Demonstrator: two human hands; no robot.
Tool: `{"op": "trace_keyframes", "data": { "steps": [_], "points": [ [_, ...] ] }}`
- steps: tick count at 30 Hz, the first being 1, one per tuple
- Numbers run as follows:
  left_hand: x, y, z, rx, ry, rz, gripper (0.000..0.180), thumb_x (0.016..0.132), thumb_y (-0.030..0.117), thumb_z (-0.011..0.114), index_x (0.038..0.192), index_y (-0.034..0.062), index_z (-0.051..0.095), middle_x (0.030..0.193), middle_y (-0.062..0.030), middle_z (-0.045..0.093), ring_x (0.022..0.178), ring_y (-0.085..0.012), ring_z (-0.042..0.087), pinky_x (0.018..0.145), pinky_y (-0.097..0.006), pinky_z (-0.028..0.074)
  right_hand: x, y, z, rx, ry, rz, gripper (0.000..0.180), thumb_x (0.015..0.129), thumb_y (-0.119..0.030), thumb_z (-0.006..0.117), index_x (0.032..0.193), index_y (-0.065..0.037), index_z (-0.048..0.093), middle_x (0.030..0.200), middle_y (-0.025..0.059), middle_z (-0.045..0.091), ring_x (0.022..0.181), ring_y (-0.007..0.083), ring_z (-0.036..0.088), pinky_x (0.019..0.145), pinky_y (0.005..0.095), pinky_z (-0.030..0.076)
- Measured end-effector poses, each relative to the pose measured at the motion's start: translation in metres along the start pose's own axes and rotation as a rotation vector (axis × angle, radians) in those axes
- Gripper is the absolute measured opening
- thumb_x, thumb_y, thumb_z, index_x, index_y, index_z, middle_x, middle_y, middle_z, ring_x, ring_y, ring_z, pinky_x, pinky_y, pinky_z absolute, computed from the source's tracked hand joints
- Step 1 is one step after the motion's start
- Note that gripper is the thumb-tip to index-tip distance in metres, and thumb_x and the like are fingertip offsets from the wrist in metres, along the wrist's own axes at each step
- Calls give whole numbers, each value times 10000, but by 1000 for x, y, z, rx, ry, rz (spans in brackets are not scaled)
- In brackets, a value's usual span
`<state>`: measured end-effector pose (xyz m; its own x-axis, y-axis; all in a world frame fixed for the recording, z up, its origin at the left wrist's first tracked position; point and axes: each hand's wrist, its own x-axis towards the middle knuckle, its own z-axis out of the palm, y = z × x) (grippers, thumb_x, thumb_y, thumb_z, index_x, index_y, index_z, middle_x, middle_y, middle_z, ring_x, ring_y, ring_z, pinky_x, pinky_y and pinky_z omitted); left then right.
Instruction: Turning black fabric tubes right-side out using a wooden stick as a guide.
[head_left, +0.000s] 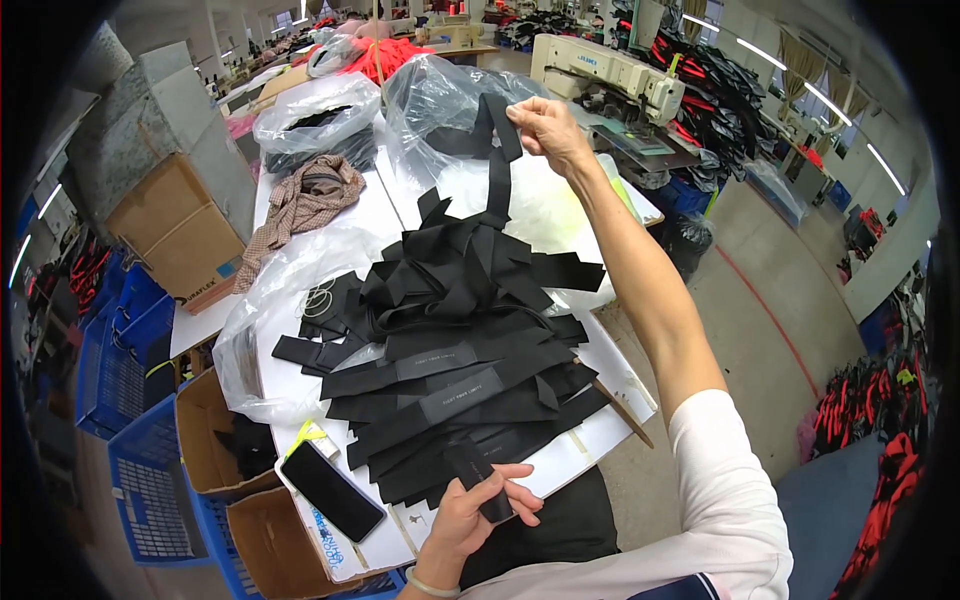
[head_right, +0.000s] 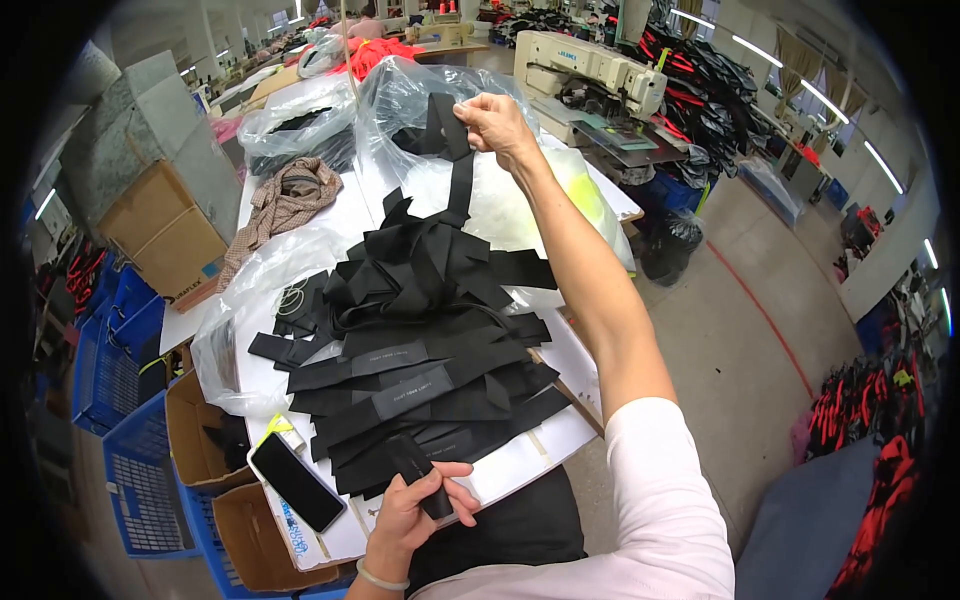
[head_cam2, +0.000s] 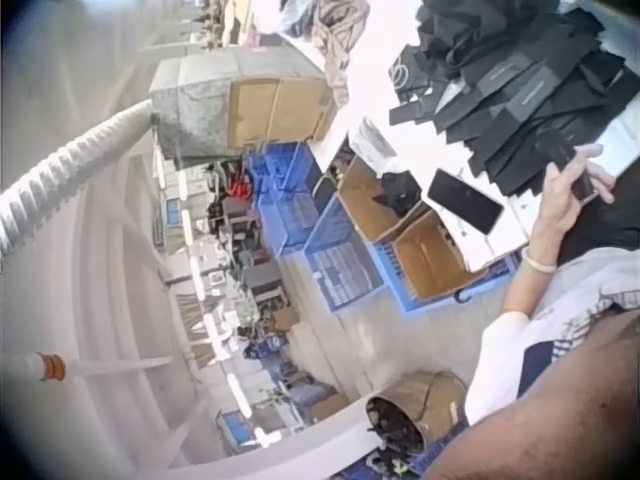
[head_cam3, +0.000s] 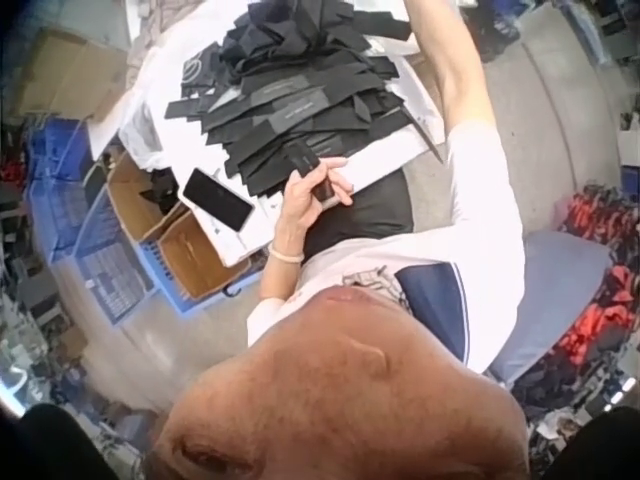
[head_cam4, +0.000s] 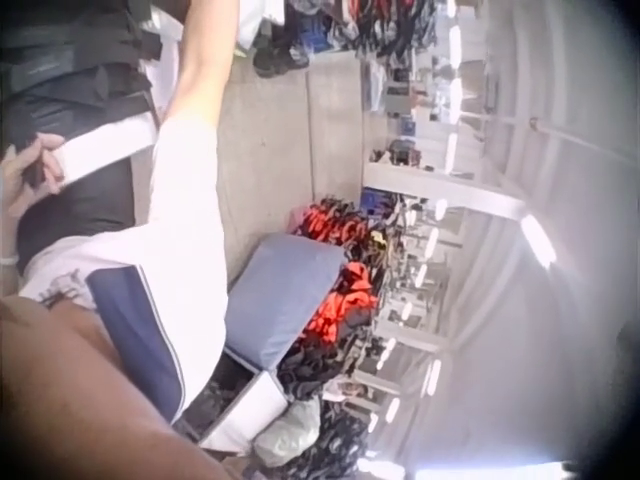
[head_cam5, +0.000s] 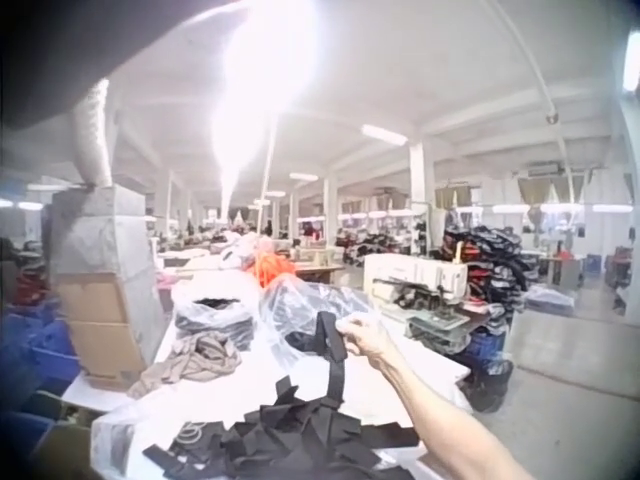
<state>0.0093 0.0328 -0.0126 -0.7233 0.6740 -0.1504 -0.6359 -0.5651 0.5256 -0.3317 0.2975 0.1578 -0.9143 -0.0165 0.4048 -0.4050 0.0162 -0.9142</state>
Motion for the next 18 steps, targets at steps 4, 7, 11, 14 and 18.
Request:
{"op": "trace_keyframes", "data": {
  "steps": [4,7,11,14,18],
  "points": [
    [1,-6,4,-4,-39,-9,395,971,183,434,1172,-152,492,906,-256,654,755,-310,671,803,-376,497,-4,-1,23,152,-134,79,162,873,-180,641,866,-32,575,703,64,647,437,42,451,395,169,332],
    [-2,-10,5,-5,-21,-41,382,961,163,448,1165,-156,493,914,-248,657,755,-296,672,845,-373,472,-4,7,40,224,-187,129,136,886,-173,629,846,-56,574,737,97,657,427,33,447,386,164,299],
    [-6,-14,1,-27,-12,-48,384,959,166,454,1168,-154,493,916,-244,658,755,-291,670,839,-368,474,-6,21,66,272,-217,219,136,876,-159,640,823,-48,581,694,69,632,391,21,409,367,165,253],
    [-4,-14,1,-58,-10,-87,383,959,170,455,1174,-144,496,913,-237,659,759,-286,670,838,-363,470,-8,33,91,344,-241,257,150,855,-142,657,864,-9,589,677,109,630,374,40,399,355,185,254],
    [1,-12,3,-31,-15,-95,381,961,177,451,1178,-132,501,908,-227,661,756,-282,670,837,-355,462,-9,37,129,282,-301,294,124,881,-143,629,844,-35,578,683,68,616,389,29,382,380,188,253]
  ]
}}
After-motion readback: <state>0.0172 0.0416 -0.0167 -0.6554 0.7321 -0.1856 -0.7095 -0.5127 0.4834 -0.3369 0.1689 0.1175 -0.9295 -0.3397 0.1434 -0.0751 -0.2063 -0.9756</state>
